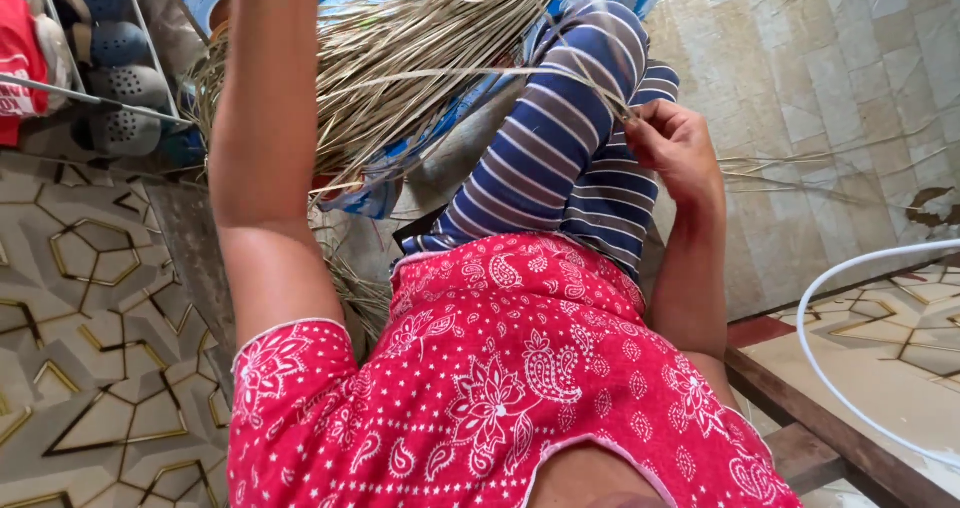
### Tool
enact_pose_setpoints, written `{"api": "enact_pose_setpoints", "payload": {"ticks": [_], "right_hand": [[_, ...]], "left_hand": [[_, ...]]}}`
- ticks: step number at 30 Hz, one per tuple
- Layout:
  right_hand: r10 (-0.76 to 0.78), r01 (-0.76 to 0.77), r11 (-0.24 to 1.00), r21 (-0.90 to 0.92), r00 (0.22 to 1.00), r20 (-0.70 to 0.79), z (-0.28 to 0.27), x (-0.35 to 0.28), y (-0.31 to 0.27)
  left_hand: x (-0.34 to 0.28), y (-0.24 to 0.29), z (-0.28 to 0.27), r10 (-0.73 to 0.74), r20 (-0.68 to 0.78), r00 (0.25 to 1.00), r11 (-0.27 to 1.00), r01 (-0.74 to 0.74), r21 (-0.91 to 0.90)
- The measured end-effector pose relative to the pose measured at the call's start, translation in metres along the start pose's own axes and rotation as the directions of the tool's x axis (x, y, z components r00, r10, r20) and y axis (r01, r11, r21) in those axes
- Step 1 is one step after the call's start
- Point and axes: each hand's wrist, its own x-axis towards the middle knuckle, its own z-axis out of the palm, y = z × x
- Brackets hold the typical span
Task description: Splitting dried palm leaves into thinner strips using a small knife for weaving or other craft purposes.
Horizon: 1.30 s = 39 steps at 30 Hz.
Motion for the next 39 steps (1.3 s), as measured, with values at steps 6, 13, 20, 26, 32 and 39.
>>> {"api": "enact_pose_setpoints", "payload": {"ticks": [6,13,20,26,32,39], "right_hand": [[0.030,-0.030,0.997,0.068,1.000,-0.006,-0.017,-0.024,-0.023],[0.000,-0.026,0.924,0.382,0.998,0.067,-0.005,-0.026,-0.021],[0.082,-0.068,0.813,0.578,0.997,0.001,0.001,-0.006,-0.025],[0.081,0.033,0.811,0.584,0.982,-0.168,0.031,0.021,-0.029],[0.071,0.096,0.817,0.568,0.961,-0.265,0.061,0.054,-0.040],[0.036,0.190,0.675,0.713,0.957,-0.289,0.085,0.121,-0.054]], "left_hand": [[0.003,0.019,0.007,0.105,0.140,0.985,0.993,-0.112,0.043],[-0.006,0.038,0.021,0.204,0.286,0.936,0.966,-0.240,0.096],[-0.022,0.039,0.065,0.258,0.450,0.855,0.928,-0.350,0.132],[-0.071,-0.049,0.123,-0.027,0.296,0.955,0.965,-0.052,0.258],[-0.080,-0.104,0.138,-0.164,0.053,0.985,0.975,0.153,0.160],[-0.056,-0.068,0.113,-0.180,-0.030,0.983,0.979,0.182,0.087]]}}
